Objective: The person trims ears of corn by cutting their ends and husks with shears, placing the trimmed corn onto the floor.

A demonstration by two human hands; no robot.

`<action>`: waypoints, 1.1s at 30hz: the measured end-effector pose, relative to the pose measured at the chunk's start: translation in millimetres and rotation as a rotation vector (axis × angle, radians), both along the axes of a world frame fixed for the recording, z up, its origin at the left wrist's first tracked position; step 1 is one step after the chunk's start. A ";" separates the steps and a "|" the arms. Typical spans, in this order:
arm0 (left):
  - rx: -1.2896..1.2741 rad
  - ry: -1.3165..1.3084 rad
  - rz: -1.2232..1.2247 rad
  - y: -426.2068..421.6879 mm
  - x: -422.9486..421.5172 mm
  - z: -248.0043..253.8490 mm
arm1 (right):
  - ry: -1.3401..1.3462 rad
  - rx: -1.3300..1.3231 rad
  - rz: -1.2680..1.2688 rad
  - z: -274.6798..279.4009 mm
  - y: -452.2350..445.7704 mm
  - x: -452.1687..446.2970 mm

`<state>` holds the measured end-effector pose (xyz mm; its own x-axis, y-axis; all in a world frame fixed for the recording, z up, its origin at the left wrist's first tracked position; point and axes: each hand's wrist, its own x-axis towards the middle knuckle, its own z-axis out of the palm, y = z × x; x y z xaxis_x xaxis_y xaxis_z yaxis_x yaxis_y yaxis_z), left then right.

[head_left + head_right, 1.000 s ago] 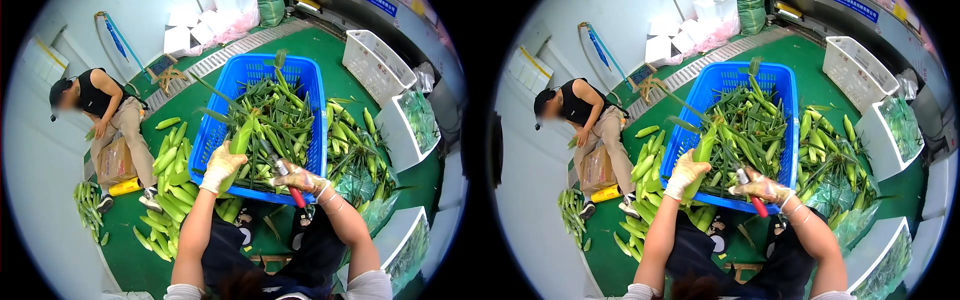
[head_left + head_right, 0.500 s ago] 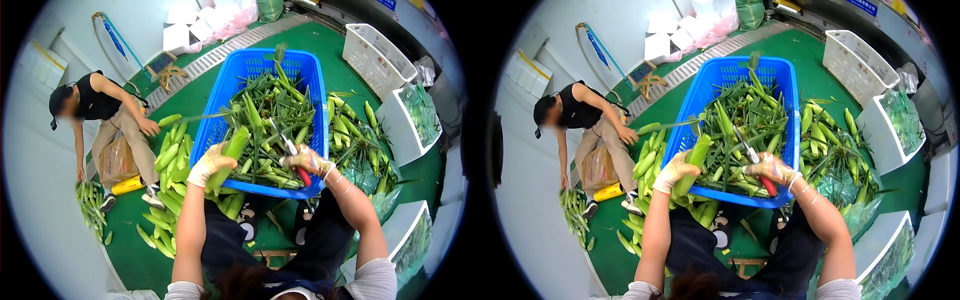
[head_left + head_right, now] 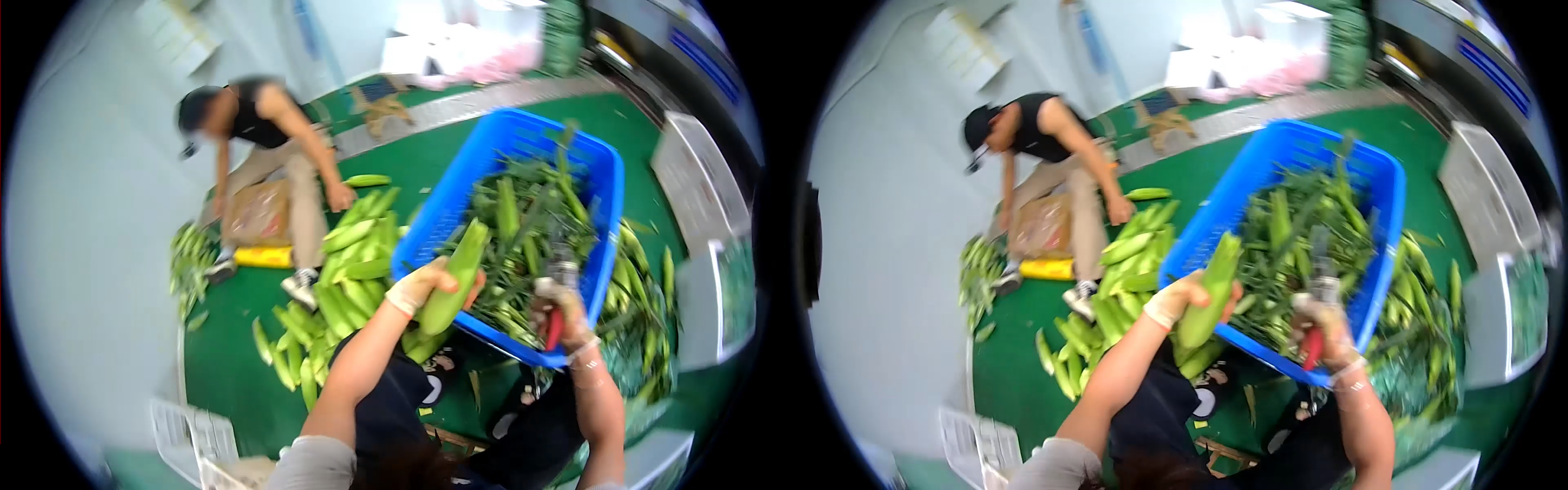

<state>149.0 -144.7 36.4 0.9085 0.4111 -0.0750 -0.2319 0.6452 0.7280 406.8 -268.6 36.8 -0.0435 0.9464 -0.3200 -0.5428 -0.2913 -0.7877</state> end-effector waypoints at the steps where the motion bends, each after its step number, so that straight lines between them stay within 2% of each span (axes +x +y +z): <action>1: 0.101 0.076 0.206 7.0 -11.6 6.7 | -0.092 0.109 0.030 -6.5 -1.4 14.0; 2: 0.194 0.151 0.386 10.9 -22.9 10.3 | -0.207 0.142 -0.020 7.9 -9.0 15.6; 3: 0.047 0.150 0.573 25.6 -38.3 -2.1 | -0.259 0.077 -0.075 -2.4 -15.1 24.7; 4: -0.110 0.146 0.737 44.7 -53.5 -19.7 | -0.424 0.099 -0.047 -4.5 -15.3 38.1; 6: -0.291 0.056 1.097 63.4 -85.1 -31.7 | -0.564 0.060 -0.133 10.9 -33.1 43.7; 7: -0.199 -0.008 1.237 90.7 -118.3 -74.0 | -0.543 0.055 -0.277 2.5 -39.7 52.0; 8: -0.195 -0.032 1.356 91.2 -135.8 -84.5 | -0.565 0.067 -0.262 10.2 -50.4 67.1; 9: -0.197 0.026 1.252 95.4 -159.3 -105.3 | -0.566 0.083 -0.417 11.4 -65.2 76.1; 11: -0.190 0.067 1.060 105.4 -197.7 -140.5 | -0.670 -0.016 -0.539 29.7 -89.8 104.8; 12: -0.336 0.083 1.193 114.2 -199.8 -141.1 | -0.733 -0.068 -0.547 14.5 -110.5 136.7; 13: -0.363 0.124 1.093 120.5 -210.4 -149.8 | -0.774 -0.152 -0.630 -0.2 -127.7 157.5; 15: -0.294 0.442 1.312 138.0 -236.0 -173.9 | -0.884 -0.271 -0.804 -16.3 -156.7 180.8; 16: -0.256 0.404 1.249 146.8 -240.3 -181.6 | -1.016 -0.438 -0.813 -72.8 -187.1 223.9; 17: -0.515 0.415 1.243 159.7 -252.1 -188.8 | -1.102 -0.588 -0.840 -93.4 -198.9 227.9; 18: -0.562 0.529 1.189 150.8 -229.4 -160.6 | -1.184 -0.731 -0.852 -112.6 -204.0 227.9; 19: -0.578 0.622 1.259 165.0 -233.9 -163.7 | -1.318 -0.781 -0.812 -147.3 -208.3 229.3; 20: -0.221 0.758 1.293 154.6 -212.1 -148.4 | -1.448 -0.830 -0.754 -176.3 -210.4 229.5; 22: 0.346 0.973 1.141 153.4 -207.3 -128.3 | -1.353 -0.742 -0.541 -193.6 -183.1 214.5; 24: 0.550 0.950 1.081 105.4 -121.4 -60.6 | -1.282 -0.715 -0.577 -235.3 -141.9 214.8; 25: 0.620 0.917 1.042 88.3 -94.9 -43.2 | -1.259 -0.534 -0.702 -302.8 -113.1 238.7; 27: 0.670 0.768 0.910 71.0 -61.4 -26.1 | -1.427 -0.426 -0.783 -322.3 -59.9 254.8; 28: 0.688 0.736 0.864 59.2 -37.3 -19.2 | -1.632 -0.495 -0.730 -278.2 -36.0 251.9; 30: 0.812 0.742 0.895 38.1 6.9 -4.8 | -2.116 -0.535 -0.604 -292.9 0.7 278.8; 31: 0.894 0.804 0.862 31.9 19.5 1.9 | -2.118 -0.664 -0.455 -292.9 13.5 291.1; 33: 0.986 0.896 0.832 25.3 31.0 5.7 | -2.001 -0.767 -0.546 -311.6 20.7 307.7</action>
